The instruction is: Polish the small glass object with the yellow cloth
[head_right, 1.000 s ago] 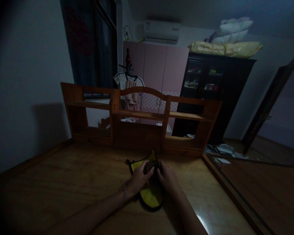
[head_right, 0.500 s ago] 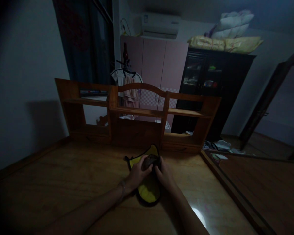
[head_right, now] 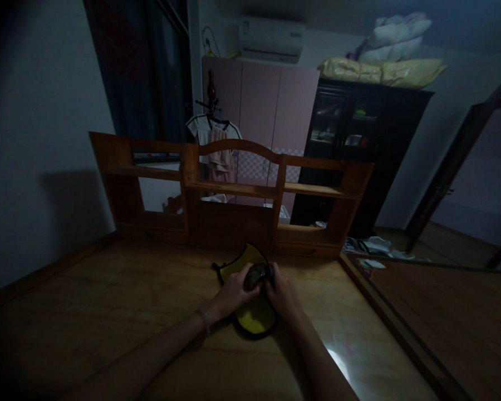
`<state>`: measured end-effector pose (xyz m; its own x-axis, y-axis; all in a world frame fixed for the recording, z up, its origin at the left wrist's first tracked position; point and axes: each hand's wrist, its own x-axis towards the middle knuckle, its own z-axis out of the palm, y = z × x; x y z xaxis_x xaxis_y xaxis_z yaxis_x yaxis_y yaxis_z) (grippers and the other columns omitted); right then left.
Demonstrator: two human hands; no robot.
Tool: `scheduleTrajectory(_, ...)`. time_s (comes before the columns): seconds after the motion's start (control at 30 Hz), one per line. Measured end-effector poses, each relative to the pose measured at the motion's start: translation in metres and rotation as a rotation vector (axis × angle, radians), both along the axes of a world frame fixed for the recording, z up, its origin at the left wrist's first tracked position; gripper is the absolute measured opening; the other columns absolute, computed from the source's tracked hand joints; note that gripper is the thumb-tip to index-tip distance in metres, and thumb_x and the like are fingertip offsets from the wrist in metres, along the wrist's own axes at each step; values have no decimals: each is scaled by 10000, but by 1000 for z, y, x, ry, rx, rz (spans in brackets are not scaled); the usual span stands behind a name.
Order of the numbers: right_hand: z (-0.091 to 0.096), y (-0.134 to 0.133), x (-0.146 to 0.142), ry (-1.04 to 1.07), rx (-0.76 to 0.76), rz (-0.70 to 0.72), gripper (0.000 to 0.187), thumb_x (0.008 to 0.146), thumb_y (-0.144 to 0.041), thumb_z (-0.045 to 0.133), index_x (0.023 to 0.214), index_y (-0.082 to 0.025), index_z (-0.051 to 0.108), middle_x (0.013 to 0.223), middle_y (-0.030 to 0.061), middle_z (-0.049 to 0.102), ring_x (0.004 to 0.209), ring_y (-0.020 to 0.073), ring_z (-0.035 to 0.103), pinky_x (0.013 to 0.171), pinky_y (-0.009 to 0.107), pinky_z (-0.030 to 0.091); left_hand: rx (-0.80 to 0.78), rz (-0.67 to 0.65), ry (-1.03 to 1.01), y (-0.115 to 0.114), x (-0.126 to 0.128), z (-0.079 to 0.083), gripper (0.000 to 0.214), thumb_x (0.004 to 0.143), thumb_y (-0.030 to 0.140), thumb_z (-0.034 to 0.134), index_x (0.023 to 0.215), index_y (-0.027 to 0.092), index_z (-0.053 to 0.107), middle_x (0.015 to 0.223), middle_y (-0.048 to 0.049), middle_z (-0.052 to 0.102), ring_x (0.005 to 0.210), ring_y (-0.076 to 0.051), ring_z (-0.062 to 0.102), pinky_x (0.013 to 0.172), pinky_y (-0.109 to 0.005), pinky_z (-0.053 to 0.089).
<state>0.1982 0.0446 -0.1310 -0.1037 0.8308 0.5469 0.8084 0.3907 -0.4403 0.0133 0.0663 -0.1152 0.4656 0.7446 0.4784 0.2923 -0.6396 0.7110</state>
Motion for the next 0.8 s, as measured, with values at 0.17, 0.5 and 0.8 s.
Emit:
scheduleTrajectory(0.17, -8, 5, 2, -16, -27, -16, 429, 895, -291, 419, 1296, -139, 407, 1020, 133, 668, 930, 279, 639, 787, 370, 493, -23, 36, -35, 2, 3, -9, 269, 827, 344, 597, 1063, 227, 545, 881, -18, 672, 773, -188, 649, 682, -249, 472)
scheduleTrajectory(0.5, -11, 9, 2, 143, -94, -22, 388, 851, -300, 506, 1216, -168, 515, 1027, 102, 667, 925, 258, 629, 815, 365, 492, -58, 88, -86, 8, 4, -12, 294, 807, 351, 613, 1063, 214, 567, 931, -33, 681, 839, -187, 643, 748, -262, 486)
scheduleTrajectory(0.8, -11, 11, -2, 282, -150, 140, 392, 836, -269, 508, 1216, -176, 520, 1112, 93, 648, 1005, 242, 604, 901, 385, 473, -315, 30, -218, 16, 4, -19, 394, 814, 479, 569, 1091, 200, 541, 782, 7, 659, 482, -115, 561, 424, -202, 435)
